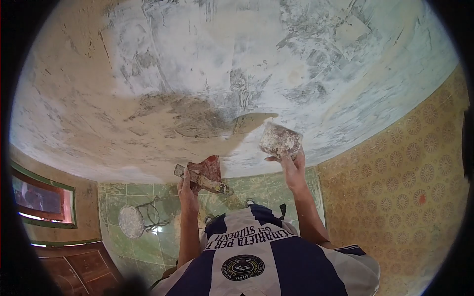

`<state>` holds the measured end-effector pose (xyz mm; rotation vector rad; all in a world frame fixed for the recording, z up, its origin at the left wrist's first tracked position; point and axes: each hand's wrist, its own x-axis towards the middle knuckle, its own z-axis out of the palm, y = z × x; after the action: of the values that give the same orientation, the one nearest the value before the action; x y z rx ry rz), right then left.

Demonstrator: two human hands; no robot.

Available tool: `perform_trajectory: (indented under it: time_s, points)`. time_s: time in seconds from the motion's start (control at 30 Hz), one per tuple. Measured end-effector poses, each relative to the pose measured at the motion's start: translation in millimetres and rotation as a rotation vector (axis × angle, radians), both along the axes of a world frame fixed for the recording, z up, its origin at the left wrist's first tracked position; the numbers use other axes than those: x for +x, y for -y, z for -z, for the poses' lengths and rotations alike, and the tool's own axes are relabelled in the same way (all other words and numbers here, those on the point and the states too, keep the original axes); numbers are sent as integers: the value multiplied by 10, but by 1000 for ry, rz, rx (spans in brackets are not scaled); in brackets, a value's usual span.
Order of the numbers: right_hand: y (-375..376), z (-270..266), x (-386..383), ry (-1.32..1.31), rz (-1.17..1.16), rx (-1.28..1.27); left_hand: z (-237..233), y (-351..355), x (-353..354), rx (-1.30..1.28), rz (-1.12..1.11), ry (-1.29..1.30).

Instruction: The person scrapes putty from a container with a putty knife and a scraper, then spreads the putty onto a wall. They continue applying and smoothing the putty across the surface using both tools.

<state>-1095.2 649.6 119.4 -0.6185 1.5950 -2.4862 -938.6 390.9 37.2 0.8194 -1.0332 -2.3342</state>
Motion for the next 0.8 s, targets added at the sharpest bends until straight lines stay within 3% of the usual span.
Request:
perform_trajectory:
  time_s: [0.07,0.13,0.27,0.4,0.5,0.57,0.67,0.8]
  points:
    - [-65,-1,-53,-14,57,3,26,10,3,14,-3,-5]
    - [-154,-27,-126,-305,291,386,69,10,10,11,-46,-16]
    - [-217,-247,-126,-366,430,491,98,42,68,-2,7,-19]
    - [-263,-259,-184,-266,516,475,49,26,93,-11,-40,59]
    - [-254,-391,-246,-345,652,460,106,74,102,-12,-17,60]
    - [-316,-412,-300,-433,746,632,122,76,106,-2,2,34]
    - [-305,-367,-459,-519,878,554,104,82,104,-13,15,32]
    - [-272,-680,-394,-485,832,644,144,99,118,-9,45,6]
